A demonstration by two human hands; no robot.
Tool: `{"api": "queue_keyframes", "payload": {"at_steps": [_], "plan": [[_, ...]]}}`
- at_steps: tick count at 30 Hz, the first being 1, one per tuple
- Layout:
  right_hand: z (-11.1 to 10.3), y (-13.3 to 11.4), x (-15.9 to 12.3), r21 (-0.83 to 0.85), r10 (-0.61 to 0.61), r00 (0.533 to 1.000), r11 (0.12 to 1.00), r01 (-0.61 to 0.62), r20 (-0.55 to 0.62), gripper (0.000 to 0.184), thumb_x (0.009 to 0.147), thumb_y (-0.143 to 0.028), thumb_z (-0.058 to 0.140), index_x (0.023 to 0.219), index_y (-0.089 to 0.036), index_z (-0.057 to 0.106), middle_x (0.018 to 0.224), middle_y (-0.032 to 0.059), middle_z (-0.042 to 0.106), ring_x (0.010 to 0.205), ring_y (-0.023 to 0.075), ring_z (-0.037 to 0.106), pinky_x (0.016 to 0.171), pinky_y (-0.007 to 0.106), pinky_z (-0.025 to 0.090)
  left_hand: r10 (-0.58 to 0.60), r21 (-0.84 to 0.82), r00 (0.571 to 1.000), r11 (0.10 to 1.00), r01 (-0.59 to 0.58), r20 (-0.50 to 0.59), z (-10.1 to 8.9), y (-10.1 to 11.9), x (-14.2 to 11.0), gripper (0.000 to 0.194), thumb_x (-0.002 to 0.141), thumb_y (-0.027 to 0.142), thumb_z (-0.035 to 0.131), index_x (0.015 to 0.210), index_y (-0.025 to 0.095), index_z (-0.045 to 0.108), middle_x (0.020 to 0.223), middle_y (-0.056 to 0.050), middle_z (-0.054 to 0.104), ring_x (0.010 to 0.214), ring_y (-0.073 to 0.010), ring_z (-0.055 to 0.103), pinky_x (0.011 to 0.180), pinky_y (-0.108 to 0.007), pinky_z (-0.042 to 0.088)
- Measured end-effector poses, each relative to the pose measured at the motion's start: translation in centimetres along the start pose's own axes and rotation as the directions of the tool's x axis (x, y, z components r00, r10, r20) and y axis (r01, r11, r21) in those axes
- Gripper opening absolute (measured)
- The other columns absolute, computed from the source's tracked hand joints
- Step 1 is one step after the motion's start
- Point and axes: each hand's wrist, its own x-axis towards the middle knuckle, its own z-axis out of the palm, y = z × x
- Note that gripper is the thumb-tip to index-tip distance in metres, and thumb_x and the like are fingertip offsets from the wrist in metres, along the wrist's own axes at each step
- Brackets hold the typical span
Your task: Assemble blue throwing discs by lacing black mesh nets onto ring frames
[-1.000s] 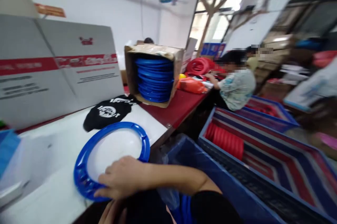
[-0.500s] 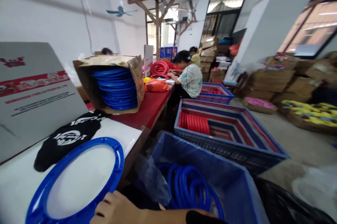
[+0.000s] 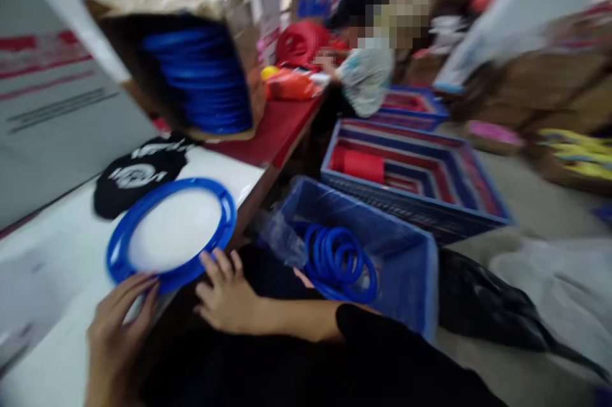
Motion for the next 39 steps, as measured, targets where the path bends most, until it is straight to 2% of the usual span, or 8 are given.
{"api": "queue_keyframes", "payload": {"at_steps": [4,7,10,12,19,25,32,39], "plan": [[1.7,-1.8,-1.9,0.184,-0.025,0.992,0.982,0.049,-0.126,0.047,0.096,-0.032,0.068,0.142,-0.024,0.063,0.166,0.0217,0.041,0.155,0.0439,0.035,0.119,0.069,0.036,-0.161,0.134,0.979,0.975,0.177,-0.125,0.1,1.1,-0.9,0.014,0.099,0.023,0.065,0.107,0.021,0.076,0.120,-0.010,0.079,0.122,-0.0270,0.072,0.109,-0.050,0.057],[2.7,-2.5,-2.5,0.359,-0.145,0.980,0.915,0.185,-0.137,0.052,0.095,-0.022,0.063,0.147,-0.022,0.059,0.149,0.0199,0.059,0.140,0.0374,0.055,0.112,0.060,0.049,-0.301,0.179,0.894,0.911,0.372,-0.331,-0.4,1.4,-1.0,0.017,0.103,0.024,0.059,0.109,0.018,0.074,0.115,-0.011,0.079,0.114,-0.0242,0.074,0.104,-0.044,0.058],[3.6,-3.0,-1.7,0.502,-0.131,0.991,0.856,0.128,-0.029,0.051,0.099,-0.025,0.058,0.149,-0.017,0.054,0.136,0.0208,0.068,0.131,0.0366,0.064,0.107,0.061,0.054,-0.501,0.130,0.809,0.820,0.557,-0.308,-0.8,2.0,-1.6,0.020,0.104,0.027,0.059,0.111,0.016,0.074,0.105,-0.010,0.080,0.099,-0.0222,0.077,0.090,-0.037,0.061],[4.0,-3.5,-0.7,0.580,-0.078,0.996,0.813,0.044,0.033,0.047,0.101,-0.029,0.057,0.146,-0.015,0.054,0.130,0.0208,0.071,0.126,0.0362,0.068,0.108,0.062,0.054,-0.567,0.073,0.791,0.800,0.595,-0.228,-0.8,2.6,-2.0,0.020,0.103,0.028,0.061,0.113,0.016,0.074,0.103,-0.009,0.081,0.094,-0.0209,0.077,0.086,-0.033,0.061],[1.5,-3.6,1.2,0.833,0.101,0.925,0.408,-0.374,0.367,0.027,0.103,-0.033,0.058,0.127,-0.021,0.060,0.088,0.0026,0.072,0.075,0.0172,0.072,0.071,0.030,0.061,-0.390,0.126,0.918,0.910,0.396,-0.069,-0.2,3.6,-2.0,0.019,0.104,0.019,0.061,0.118,0.019,0.074,0.110,-0.009,0.080,0.103,-0.0212,0.076,0.094,-0.036,0.061],[-1.4,0.5,2.7,0.849,0.183,0.934,0.391,-0.356,0.307,0.015,0.106,-0.033,0.057,0.109,-0.024,0.069,0.081,-0.0004,0.067,0.066,0.0126,0.061,0.063,0.026,0.050,-0.214,0.181,0.976,0.959,0.216,-0.031,-2.3,1.0,-0.4,0.015,0.100,0.021,0.070,0.109,0.028,0.080,0.119,-0.008,0.074,0.100,-0.0208,0.071,0.085,-0.040,0.062],[-1.3,6.9,2.7,0.868,0.104,0.889,0.193,-0.457,0.445,0.017,0.103,-0.040,0.064,0.105,-0.025,0.072,0.062,-0.0060,0.044,0.053,0.0111,0.040,0.052,0.027,0.033,-0.133,0.173,0.947,0.981,0.085,0.291,-2.4,-0.6,1.0,0.024,0.101,0.021,0.069,0.121,0.031,0.076,0.139,-0.004,0.074,0.145,-0.0296,0.058,0.120,-0.063,0.046],[-0.9,12.7,3.9,0.898,0.105,0.909,0.147,-0.415,0.403,0.030,0.092,-0.049,0.075,0.084,-0.020,0.076,0.051,-0.0051,0.045,0.044,0.0105,0.036,0.046,0.027,0.028,-0.158,0.217,0.969,0.969,0.116,0.188,0.4,1.4,1.0,0.026,0.103,0.017,0.065,0.126,0.027,0.072,0.123,-0.005,0.081,0.128,-0.0288,0.070,0.102,-0.053,0.048]]}}
